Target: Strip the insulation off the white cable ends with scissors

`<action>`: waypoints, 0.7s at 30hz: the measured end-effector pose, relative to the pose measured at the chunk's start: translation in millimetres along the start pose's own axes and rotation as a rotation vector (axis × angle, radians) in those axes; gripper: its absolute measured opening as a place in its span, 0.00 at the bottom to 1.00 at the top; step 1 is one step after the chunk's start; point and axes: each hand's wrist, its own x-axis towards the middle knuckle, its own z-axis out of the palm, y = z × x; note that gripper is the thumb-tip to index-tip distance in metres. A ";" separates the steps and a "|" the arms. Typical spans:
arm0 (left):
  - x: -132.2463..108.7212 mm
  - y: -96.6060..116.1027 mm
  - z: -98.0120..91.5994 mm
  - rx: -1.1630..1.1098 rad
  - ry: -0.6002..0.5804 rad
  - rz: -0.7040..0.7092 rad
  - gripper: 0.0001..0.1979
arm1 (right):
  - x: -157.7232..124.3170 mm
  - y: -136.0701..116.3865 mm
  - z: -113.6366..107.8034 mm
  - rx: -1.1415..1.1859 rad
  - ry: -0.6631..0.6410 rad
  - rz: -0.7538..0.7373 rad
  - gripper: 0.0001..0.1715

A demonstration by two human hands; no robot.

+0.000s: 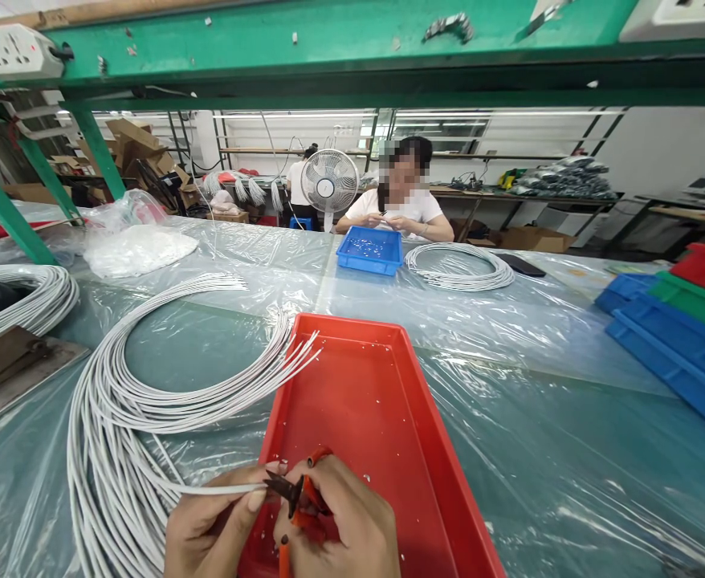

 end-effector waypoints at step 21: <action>-0.7 -2.3 1.8 -0.097 0.022 -0.147 0.05 | -1.4 1.1 -4.8 0.014 -0.006 -0.057 0.10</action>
